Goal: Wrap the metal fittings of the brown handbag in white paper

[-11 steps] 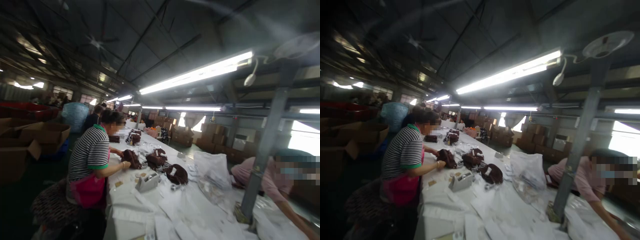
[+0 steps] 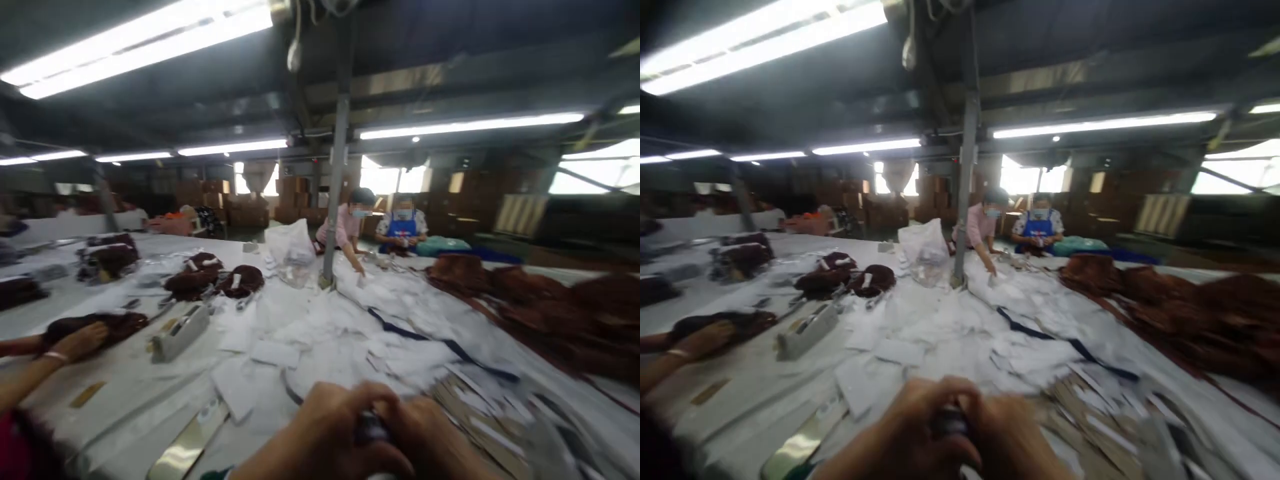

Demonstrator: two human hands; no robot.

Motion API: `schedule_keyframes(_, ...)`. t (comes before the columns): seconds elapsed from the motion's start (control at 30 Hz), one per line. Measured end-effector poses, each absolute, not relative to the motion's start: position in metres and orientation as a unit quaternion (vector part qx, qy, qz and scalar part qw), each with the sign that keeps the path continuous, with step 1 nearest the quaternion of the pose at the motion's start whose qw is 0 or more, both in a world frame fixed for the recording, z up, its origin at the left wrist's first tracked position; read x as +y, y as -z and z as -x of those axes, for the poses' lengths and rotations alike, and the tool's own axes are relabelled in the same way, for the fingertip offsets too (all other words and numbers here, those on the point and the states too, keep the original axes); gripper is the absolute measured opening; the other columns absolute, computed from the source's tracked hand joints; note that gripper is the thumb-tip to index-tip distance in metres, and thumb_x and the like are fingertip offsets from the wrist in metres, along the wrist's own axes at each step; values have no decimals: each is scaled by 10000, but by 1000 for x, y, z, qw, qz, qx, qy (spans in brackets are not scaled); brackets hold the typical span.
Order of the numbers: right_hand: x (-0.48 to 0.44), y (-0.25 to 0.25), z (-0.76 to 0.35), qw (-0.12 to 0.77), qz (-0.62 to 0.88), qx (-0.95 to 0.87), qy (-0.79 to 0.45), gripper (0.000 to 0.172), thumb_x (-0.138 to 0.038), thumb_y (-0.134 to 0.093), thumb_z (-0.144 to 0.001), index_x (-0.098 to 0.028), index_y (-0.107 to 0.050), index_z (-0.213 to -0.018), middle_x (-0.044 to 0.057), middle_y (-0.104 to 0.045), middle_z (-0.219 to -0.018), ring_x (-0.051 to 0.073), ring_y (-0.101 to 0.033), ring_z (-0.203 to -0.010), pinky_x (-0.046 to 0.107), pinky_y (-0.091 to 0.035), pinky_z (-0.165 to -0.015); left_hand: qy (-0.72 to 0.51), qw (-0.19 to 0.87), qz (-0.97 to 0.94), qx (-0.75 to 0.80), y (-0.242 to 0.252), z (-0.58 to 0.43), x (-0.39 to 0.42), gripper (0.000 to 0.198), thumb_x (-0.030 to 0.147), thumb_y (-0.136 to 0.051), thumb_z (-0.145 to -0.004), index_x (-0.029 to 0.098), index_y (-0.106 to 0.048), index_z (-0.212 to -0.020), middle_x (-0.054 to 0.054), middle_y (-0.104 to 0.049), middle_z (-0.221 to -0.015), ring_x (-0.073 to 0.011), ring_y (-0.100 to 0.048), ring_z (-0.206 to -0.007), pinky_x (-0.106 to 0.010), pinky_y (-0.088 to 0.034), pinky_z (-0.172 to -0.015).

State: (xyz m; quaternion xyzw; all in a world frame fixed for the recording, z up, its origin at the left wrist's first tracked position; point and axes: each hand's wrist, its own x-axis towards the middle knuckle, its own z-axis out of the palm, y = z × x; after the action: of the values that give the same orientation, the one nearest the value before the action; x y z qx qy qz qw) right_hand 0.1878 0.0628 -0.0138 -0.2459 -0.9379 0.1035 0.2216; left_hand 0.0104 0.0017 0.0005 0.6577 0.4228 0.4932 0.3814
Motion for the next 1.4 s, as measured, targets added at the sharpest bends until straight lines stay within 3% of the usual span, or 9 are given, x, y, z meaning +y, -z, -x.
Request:
schedule_keyframes(0.17, 73, -12, -173, 239, 248, -846, -408, 320, -469, -652, -796, -160, -578, -770, -43, -537, -655, 94, -453, -561, 177, -352, -503, -649, 504, -431, 374, 9, -9, 13, 385, 503, -653, -788, 244, -462, -998, 67, -540, -562, -92, -441, -454, -181, -355, -466)
schedule_keyframes(0.4, 75, 15, -175, 115, 292, -945, -92, 37, -153, -604, -815, -159, -640, -813, -1, -605, -631, 112, -497, -519, 221, -283, -496, -409, 433, -652, 470, 23, 1, 27, 510, 367, -715, -740, 208, -538, -1191, 34, -591, -626, -107, -480, -537, -183, -333, -504)
schedule_keyframes(0.63, 78, 21, -171, 173, 293, -906, -253, 226, -372, -721, -781, -170, -642, -842, -33, -632, -650, 114, -575, -569, 177, -348, -509, -584, 532, -459, 406, 42, -3, 24, 380, 534, -641, -785, 227, -470, -932, 62, -550, -524, -66, -385, -396, -157, -293, -424)
schedule_keyframes(0.77, 81, 41, -174, 110, 344, -923, -136, 87, -219, -650, -805, -151, -656, -860, 36, -673, -686, 175, -614, -601, 216, -353, -511, -479, 524, -548, 443, 41, -7, 33, 471, 505, -648, -782, 216, -489, -1119, 64, -540, -534, -86, -430, -436, -166, -315, -440)
schedule_keyframes(0.87, 82, 46, -175, 82, 310, -940, -118, 79, -215, -621, -831, -154, -669, -846, 62, -690, -738, 195, -625, -637, 238, -362, -534, -384, 478, -637, 468, 35, -13, 34, 448, 365, -760, -692, 193, -572, -1060, 21, -621, -625, -103, -510, -541, -169, -349, -497)
schedule_keyframes(1.0, 82, 40, -179, 168, 276, -867, -379, 317, -451, -718, -769, -155, -644, -855, -11, -623, -691, 145, -581, -628, 195, -394, -539, -522, 547, -490, 433, 44, -15, 32, 382, 495, -692, -752, 211, -474, -886, 32, -598, -558, -80, -459, -433, -157, -309, -428)
schedule_keyframes(1.1, 82, 44, -183, 198, 248, -797, -514, 292, -427, -673, -811, -150, -618, -883, -23, -609, -727, 122, -564, -643, 174, -429, -565, -596, 558, -393, 423, 59, -11, 36, 446, 583, -645, -760, 244, -384, -883, 88, -499, -483, -78, -420, -391, -158, -304, -411)
schedule_keyframes(1.3, 81, 63, -179, 71, 330, -929, -151, 177, -168, -701, -738, -171, -677, -913, 41, -680, -787, 194, -623, -662, 250, -430, -599, -380, 527, -608, 458, 63, -13, 45, 466, 336, -774, -656, 192, -537, -1030, 34, -611, -614, -95, -482, -516, -173, -330, -482)
schedule_keyframes(1.4, 84, 58, -180, 109, 313, -905, -268, 210, -311, -755, -732, -172, -684, -873, -6, -659, -717, 152, -599, -621, 207, -410, -562, -450, 568, -534, 436, 62, -16, 43, 379, 446, -733, -709, 199, -512, -894, 29, -609, -567, -80, -447, -445, -167, -301, -437)
